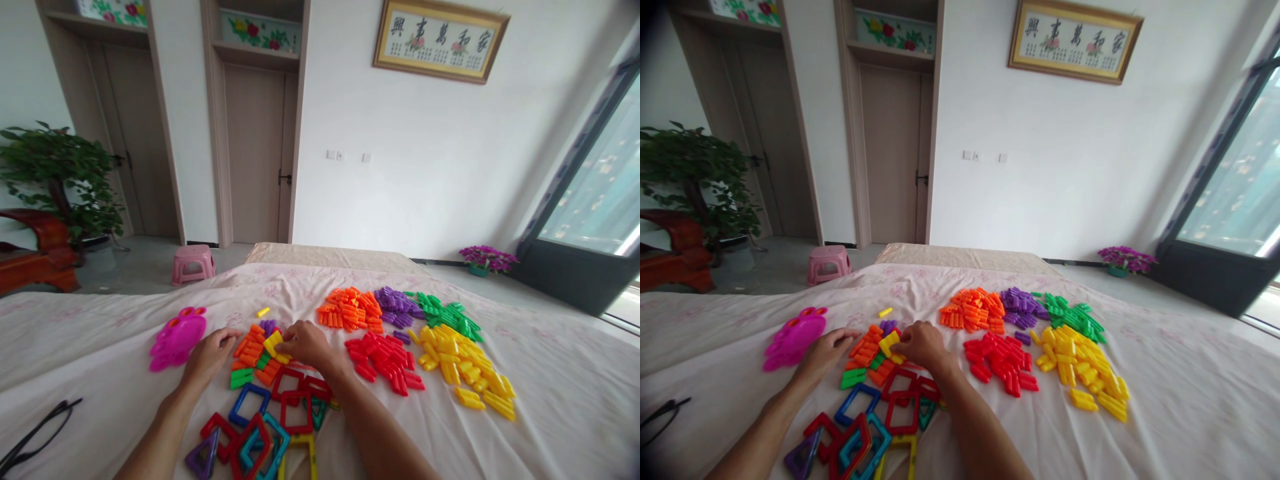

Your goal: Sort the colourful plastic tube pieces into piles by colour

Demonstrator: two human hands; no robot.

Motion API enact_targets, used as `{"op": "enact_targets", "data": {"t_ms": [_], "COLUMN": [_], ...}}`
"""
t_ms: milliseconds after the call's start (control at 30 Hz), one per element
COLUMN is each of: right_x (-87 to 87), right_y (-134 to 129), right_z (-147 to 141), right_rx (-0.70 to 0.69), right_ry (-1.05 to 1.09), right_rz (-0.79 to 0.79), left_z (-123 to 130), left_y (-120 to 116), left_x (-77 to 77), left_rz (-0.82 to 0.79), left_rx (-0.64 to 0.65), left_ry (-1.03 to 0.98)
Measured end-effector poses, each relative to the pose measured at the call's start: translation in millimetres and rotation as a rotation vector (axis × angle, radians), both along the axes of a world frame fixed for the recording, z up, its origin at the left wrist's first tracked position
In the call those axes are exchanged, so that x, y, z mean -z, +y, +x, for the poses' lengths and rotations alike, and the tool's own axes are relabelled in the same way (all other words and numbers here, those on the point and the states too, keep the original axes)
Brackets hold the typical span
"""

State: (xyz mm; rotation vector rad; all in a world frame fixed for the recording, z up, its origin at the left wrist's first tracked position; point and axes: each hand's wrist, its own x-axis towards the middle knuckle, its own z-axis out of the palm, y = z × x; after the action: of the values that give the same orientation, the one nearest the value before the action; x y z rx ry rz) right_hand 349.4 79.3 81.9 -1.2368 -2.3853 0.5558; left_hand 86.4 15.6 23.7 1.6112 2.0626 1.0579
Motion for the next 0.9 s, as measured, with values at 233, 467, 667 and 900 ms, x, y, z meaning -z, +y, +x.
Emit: {"op": "enact_targets", "data": {"t_ms": [233,467,667,900], "right_x": [4.3,-24.6,-45.9,-39.9], "right_y": [9,42,73,77], "right_z": [1,36,117,208], "right_rx": [0.047,0.255,0.591,0.85], "right_ry": [0.26,1.215,1.834,1.833], "right_rz": [-0.144,-0.403,-0.437,-0.224], "left_z": [-5,-10,-21,-23], "left_y": [3,4,13,13], "left_x": [4.0,6.0,18.6,19.9], "left_rz": [-0.03,-0.024,-0.057,-0.08], "left_rx": [-0.002,-0.003,0.026,0.016], "left_ry": [0.005,0.02,0.024,0.027]}}
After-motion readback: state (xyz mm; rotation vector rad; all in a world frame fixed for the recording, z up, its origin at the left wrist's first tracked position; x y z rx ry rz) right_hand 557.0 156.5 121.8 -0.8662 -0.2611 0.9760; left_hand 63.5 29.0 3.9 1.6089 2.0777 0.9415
